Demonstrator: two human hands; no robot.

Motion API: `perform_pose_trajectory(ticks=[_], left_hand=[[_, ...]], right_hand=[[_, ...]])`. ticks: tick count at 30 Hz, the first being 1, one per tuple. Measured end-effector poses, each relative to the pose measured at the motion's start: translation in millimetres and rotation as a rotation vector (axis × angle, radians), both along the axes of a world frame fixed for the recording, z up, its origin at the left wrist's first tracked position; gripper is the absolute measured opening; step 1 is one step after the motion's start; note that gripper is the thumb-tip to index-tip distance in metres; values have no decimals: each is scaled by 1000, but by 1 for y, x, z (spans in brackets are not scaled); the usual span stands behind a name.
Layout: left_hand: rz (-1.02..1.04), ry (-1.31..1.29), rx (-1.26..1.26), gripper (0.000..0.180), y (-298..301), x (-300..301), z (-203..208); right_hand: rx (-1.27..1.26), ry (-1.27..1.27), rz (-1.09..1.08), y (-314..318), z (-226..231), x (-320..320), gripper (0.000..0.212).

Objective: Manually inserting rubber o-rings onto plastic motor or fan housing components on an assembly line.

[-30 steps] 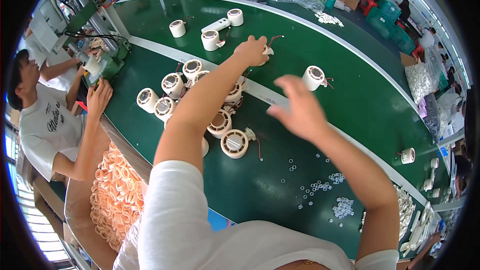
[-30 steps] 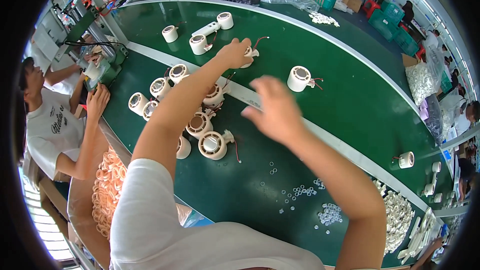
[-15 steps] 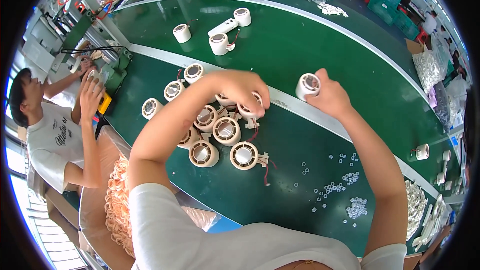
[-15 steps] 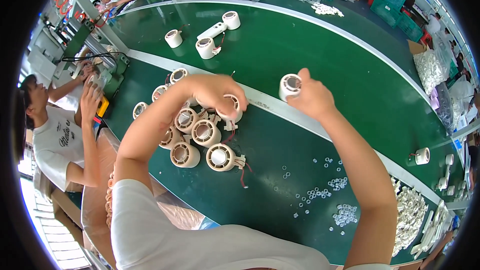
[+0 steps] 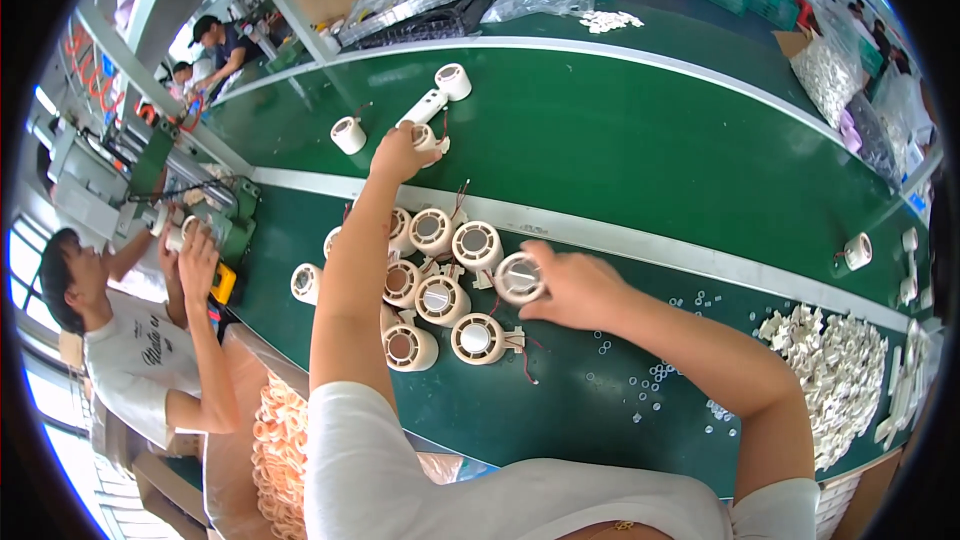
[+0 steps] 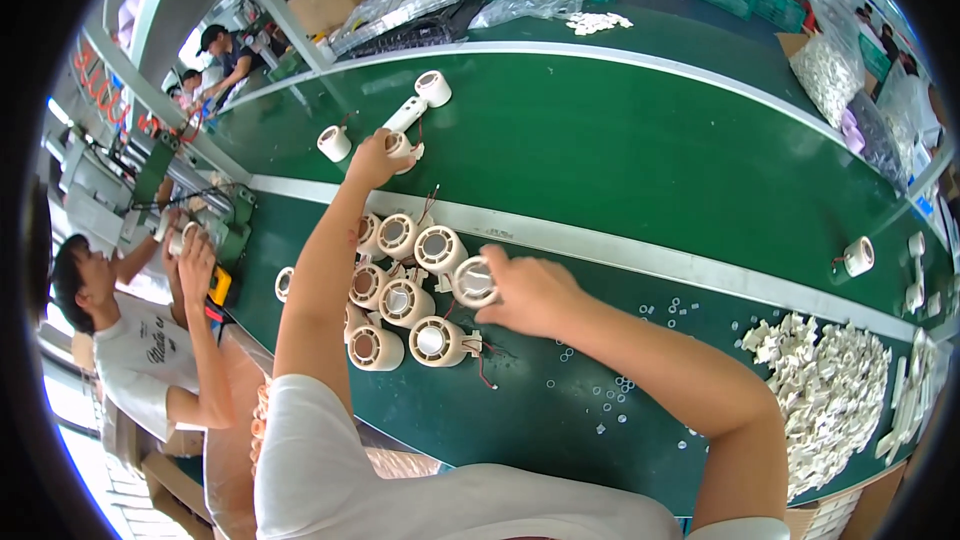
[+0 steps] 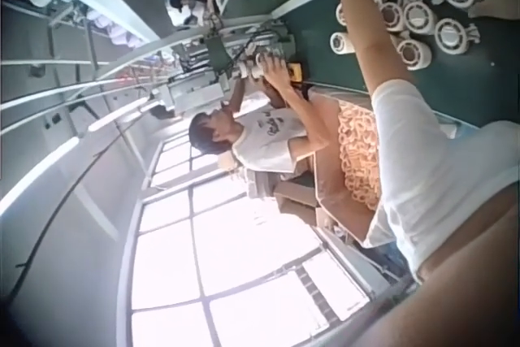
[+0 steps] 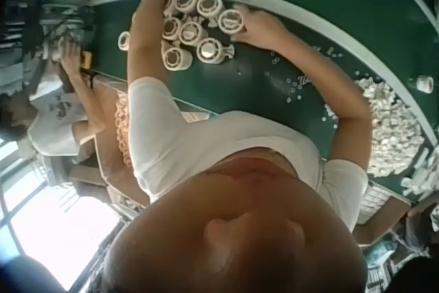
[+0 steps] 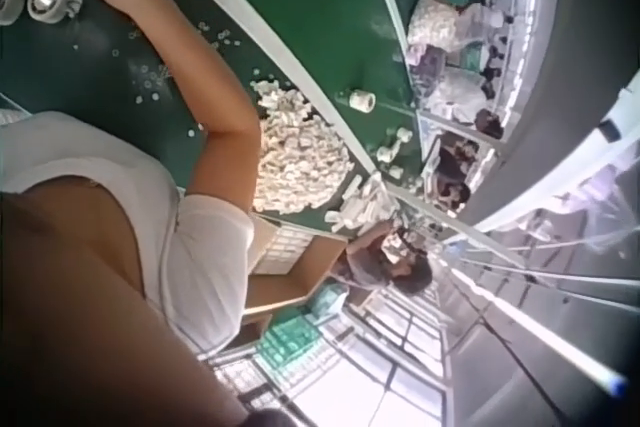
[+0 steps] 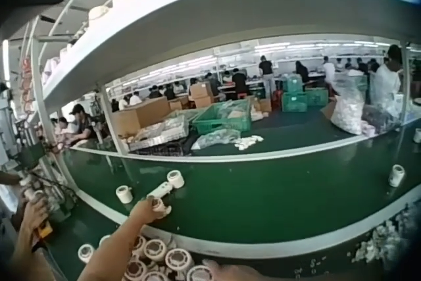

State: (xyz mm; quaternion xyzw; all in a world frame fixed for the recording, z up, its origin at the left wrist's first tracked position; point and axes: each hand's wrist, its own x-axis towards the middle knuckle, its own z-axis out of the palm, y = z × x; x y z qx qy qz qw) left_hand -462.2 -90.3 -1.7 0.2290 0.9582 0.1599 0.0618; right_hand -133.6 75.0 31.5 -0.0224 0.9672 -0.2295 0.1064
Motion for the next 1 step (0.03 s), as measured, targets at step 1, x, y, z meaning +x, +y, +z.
perform_pose_trajectory(ticks=[1], left_hand=[[27,-21,-42,81,6,8,6]], right_hand=[[-124,48,26,-1,-8,4,85]])
